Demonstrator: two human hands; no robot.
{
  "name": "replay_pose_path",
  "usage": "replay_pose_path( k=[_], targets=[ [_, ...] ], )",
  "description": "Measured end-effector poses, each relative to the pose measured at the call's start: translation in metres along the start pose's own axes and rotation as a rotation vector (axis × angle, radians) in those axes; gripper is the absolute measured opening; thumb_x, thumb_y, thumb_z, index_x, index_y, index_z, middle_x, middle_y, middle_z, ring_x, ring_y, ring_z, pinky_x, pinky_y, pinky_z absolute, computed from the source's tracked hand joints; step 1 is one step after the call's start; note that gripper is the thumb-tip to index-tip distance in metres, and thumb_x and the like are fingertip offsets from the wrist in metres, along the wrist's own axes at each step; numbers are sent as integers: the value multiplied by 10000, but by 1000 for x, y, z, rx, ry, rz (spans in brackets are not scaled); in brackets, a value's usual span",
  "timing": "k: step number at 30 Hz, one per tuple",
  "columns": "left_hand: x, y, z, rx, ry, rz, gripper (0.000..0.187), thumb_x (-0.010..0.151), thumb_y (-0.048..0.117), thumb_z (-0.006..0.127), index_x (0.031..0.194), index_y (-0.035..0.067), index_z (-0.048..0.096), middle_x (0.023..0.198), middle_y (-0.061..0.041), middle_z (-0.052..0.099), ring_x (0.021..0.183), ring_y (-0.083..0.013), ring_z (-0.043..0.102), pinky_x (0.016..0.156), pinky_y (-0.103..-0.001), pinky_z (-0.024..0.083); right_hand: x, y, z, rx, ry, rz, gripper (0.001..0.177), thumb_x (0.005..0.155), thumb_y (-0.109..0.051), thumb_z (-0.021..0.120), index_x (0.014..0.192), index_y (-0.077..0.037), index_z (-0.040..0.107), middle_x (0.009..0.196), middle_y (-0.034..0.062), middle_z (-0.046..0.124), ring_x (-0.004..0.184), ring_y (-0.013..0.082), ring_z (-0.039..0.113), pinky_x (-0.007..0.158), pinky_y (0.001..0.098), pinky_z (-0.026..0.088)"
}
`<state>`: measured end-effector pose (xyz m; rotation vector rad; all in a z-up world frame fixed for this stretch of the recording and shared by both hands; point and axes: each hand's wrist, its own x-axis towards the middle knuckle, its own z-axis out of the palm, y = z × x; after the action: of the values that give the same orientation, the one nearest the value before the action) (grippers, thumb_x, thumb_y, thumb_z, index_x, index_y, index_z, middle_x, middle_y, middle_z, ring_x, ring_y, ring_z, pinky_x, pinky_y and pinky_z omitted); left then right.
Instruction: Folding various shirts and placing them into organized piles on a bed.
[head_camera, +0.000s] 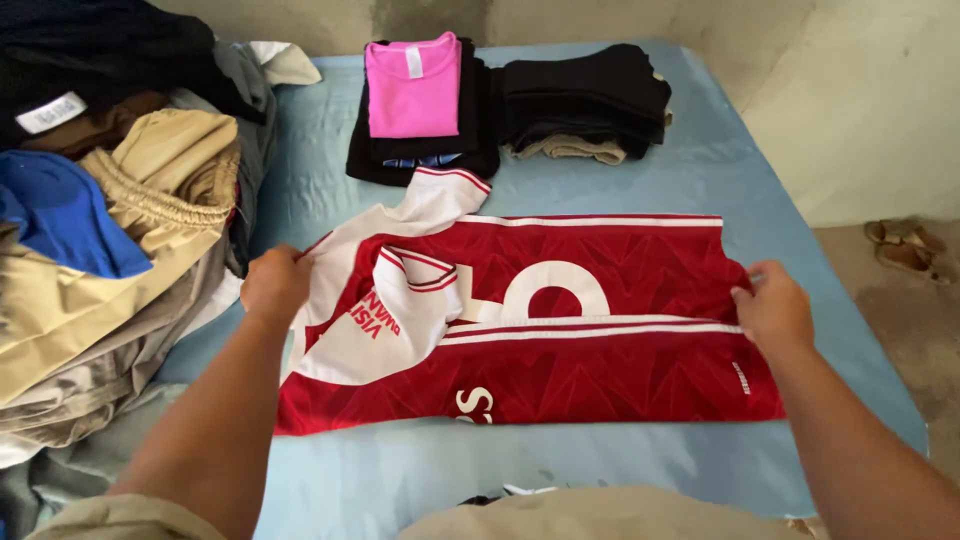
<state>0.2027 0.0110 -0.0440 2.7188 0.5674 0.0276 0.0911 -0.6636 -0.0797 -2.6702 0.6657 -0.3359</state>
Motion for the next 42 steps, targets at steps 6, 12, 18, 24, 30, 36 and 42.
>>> replay_pose_path(
  k=[6, 12, 18, 24, 30, 36, 42],
  targets=[
    [-64, 8, 6, -30, 580, 572, 522, 904, 295, 760, 1330, 44, 594, 1250, -202, 633, 1167, -387, 581, 1000, -491, 502, -62, -52, -32, -163, 220, -213, 374, 957, -322, 729, 1287, -149, 705, 1326, 137, 631, 1275, 348, 564, 984, 505, 453],
    [-94, 44, -2, -312, -17, 647, 719, 828, 377, 810, 1362, -6, 517, 1216, -213, 638, 1072, -377, 630, 893, -463, 501, -29, 29, -21, 74, -290, -152, 426, 866, -302, 726, 1271, -168, 720, 1150, 168, 669, 1036, 287, 672, 926, 401, 538],
    [-61, 44, 19, 7, -167, 526, 384, 854, 429, 777, 890, 52, 717, 923, -120, 742, 902, -306, 712, 810, -432, 553, -23, 32, -56, 259, -598, 259, 385, 883, -261, 786, 1200, -48, 739, 1050, 171, 785, 978, 304, 697, 875, 441, 534],
    [-27, 21, 53, -700, -176, 276, 430, 952, 457, 723, 916, 35, 648, 881, -160, 707, 735, -273, 688, 683, -369, 517, -44, -18, -86, 393, -486, 229, 493, 822, -188, 762, 1307, -177, 672, 1145, 109, 743, 1141, 261, 671, 987, 466, 515],
    [-76, 45, 5, -437, -296, 101, 807, 797, 536, 821, 1294, -12, 498, 934, -139, 744, 797, -217, 733, 739, -345, 579, -24, -17, -71, 198, -622, 400, 397, 975, -391, 717, 1296, -158, 704, 1242, 40, 659, 1286, 255, 552, 1082, 555, 417],
    [-74, 34, 1, -565, -338, 178, 731, 788, 468, 833, 1347, 50, 615, 957, -198, 732, 833, -347, 730, 755, -427, 549, 19, 63, -17, 649, -450, 72, 356, 833, -220, 809, 1138, -68, 708, 1101, 163, 747, 1016, 289, 660, 849, 434, 480],
    [-41, 35, 26, -270, 312, 531, 426, 835, 290, 813, 1192, 84, 704, 1092, -165, 717, 1040, -376, 654, 899, -469, 523, 36, 25, -10, 53, -320, 111, 285, 938, -223, 711, 1174, -76, 770, 1058, 152, 802, 976, 301, 740, 880, 443, 565]
  ],
)
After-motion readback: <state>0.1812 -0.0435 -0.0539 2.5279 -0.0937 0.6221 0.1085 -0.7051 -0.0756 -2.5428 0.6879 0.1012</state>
